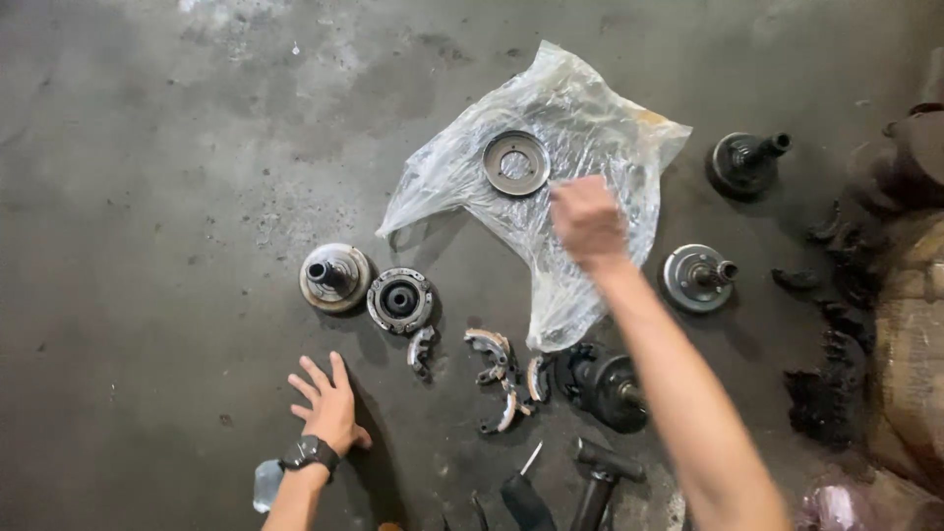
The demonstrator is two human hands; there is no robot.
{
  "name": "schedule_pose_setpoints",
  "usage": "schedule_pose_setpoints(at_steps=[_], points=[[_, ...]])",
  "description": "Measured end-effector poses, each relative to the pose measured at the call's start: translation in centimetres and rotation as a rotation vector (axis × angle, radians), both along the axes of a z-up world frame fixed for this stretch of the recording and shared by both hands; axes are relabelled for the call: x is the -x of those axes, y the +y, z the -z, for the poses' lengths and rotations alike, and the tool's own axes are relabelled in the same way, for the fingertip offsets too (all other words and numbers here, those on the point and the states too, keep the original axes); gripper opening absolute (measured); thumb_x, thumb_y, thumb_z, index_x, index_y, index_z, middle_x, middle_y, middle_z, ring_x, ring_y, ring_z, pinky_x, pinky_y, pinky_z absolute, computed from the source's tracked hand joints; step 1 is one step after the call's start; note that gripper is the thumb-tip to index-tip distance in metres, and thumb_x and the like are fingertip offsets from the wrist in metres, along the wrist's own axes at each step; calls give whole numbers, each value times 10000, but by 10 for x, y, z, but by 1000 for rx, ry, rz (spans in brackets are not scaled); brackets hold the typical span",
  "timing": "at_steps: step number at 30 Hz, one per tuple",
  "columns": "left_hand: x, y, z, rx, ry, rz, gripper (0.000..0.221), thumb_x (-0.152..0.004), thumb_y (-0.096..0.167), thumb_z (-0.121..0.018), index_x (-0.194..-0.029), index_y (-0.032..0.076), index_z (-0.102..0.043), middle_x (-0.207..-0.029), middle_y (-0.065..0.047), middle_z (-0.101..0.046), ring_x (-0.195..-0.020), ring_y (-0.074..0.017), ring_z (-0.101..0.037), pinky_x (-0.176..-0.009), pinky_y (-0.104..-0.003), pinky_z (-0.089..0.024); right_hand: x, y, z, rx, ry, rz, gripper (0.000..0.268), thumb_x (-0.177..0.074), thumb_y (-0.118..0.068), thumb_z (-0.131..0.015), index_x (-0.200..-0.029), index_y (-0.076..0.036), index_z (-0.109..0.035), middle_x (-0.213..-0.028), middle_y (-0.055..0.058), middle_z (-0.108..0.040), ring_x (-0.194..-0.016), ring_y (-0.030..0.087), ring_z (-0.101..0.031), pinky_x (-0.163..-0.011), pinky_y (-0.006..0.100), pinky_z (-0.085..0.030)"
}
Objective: The person is assembling or repairing mechanical clutch components on a workshop floor.
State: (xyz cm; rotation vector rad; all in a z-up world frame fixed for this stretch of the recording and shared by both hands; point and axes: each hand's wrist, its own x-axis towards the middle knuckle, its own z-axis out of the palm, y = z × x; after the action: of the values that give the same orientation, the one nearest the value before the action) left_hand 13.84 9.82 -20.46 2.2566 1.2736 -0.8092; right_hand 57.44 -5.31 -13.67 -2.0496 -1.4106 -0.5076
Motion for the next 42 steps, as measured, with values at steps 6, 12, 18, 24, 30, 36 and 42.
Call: schedule_pose_setpoints(at_steps=[6,12,18,24,30,36,42], points=[[-8,8,-3,29,65,28,1562,-480,155,-1060,-1585,60,40,-1595,-414,186,-1460,-683,55,-1067,-793,-311,7,95,64,291,-76,141,159,-801,-127,-714,-937,-46,-694,-1015,131,-655,-999,329,-613,-853,432,-493],[-8,11,15,63,97,50,1544,-516,151,-1045,-1587,32,60,-1578,-457,178,-1440,-711,76,-1037,-782,-351,-29,99,89,556,-85,180,212,-751,-187,-722,-920,-64,-683,-991,124,-656,-1002,318,-616,-854,456,-495],[-12,7,-4,28,182,80,1558,-514,216,-1060,-1594,36,50,-1593,-443,150,-1460,-694,55,-1066,-767,-362,-47,66,8,220,151,178,162,-824,-167,-731,-898,-28,-695,-963,169,-675,-937,360,-638,-810,475,-521],[-2,9,19,5,107,55,1600,-453,191,-1082,-1595,43,30,-1586,-457,155,-1447,-706,35,-1026,-792,-363,-67,-74,-82,140,364,398,188,-881,-145,-715,-985,13,-717,-958,181,-721,-860,295,-725,-795,412,-568],[-8,3,3,-7,83,10,1604,-442,161,-1082,-1600,70,24,-1607,-426,150,-1475,-675,29,-1059,-790,-339,-105,-139,29,590,-32,604,223,-853,-190,-706,-977,-5,-705,-1016,186,-672,-981,363,-659,-847,472,-533],[-7,7,4,10,47,9,1590,-448,138,-1073,-1594,52,26,-1595,-424,163,-1465,-677,42,-1062,-796,-315,-56,-63,32,387,-24,697,348,-858,-258,-709,-1004,57,-677,-1010,228,-656,-952,388,-642,-797,535,-505],[-9,8,-6,52,80,11,1565,-494,147,-1064,-1595,53,45,-1587,-438,189,-1448,-691,80,-1056,-795,-309,-90,-12,59,24,682,602,350,-816,-336,-779,-936,-8,-770,-760,232,-706,-652,286,-682,-646,480,-522]])
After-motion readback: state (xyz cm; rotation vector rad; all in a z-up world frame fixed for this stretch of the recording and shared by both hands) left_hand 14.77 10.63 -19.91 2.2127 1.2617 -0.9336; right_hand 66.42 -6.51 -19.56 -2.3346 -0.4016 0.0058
